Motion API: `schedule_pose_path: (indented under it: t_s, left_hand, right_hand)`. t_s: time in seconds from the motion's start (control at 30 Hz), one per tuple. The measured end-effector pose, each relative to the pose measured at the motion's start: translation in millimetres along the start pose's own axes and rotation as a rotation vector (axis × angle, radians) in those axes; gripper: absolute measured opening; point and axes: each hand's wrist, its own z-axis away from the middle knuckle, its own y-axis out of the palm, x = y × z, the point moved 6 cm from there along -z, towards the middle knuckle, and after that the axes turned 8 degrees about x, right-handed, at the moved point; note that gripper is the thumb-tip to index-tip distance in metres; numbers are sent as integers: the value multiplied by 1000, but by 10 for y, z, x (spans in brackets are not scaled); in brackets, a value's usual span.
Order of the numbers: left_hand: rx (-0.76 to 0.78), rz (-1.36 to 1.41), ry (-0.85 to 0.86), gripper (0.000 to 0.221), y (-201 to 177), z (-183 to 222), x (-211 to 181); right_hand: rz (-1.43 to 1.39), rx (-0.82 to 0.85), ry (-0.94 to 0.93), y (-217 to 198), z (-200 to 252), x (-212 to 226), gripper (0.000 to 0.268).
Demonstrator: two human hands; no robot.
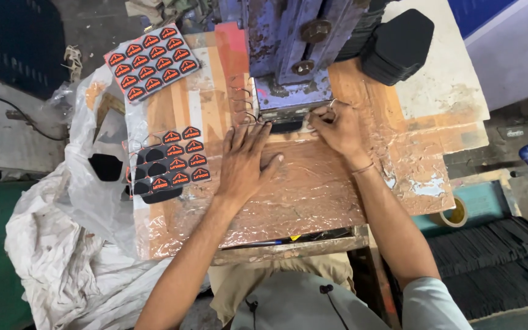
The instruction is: Pressing small orange patches onto black fabric pieces using a mechanical press machine.
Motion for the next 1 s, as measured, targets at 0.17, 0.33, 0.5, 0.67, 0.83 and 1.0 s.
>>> schedule_pose_path:
  t_s: [0.17, 0.33, 0.5, 0.67, 0.83, 1.0]
  left_hand:
    - [5, 2, 14, 72, -10, 7, -20]
    - [21, 0, 2, 72, 48, 18, -5]
    - [14, -8, 9, 72, -23, 0, -28]
    - [18, -15, 47, 73, -279, 138, 8]
    - [-188, 40, -428, 96, -1030, 915, 969]
    - [29, 496, -885, 53, -1124, 2034, 1864]
  right_hand:
    - [71, -15, 33, 2, 13, 20, 7]
    - [-8, -3, 38, 22, 26, 0, 7]
    - [-20, 28, -29, 21, 27, 24, 7]
    - [-77, 77, -119, -61, 174, 55, 9]
    - [143, 109, -8, -226, 749, 377, 31]
    - [122, 63, 16, -239, 1330, 317, 25]
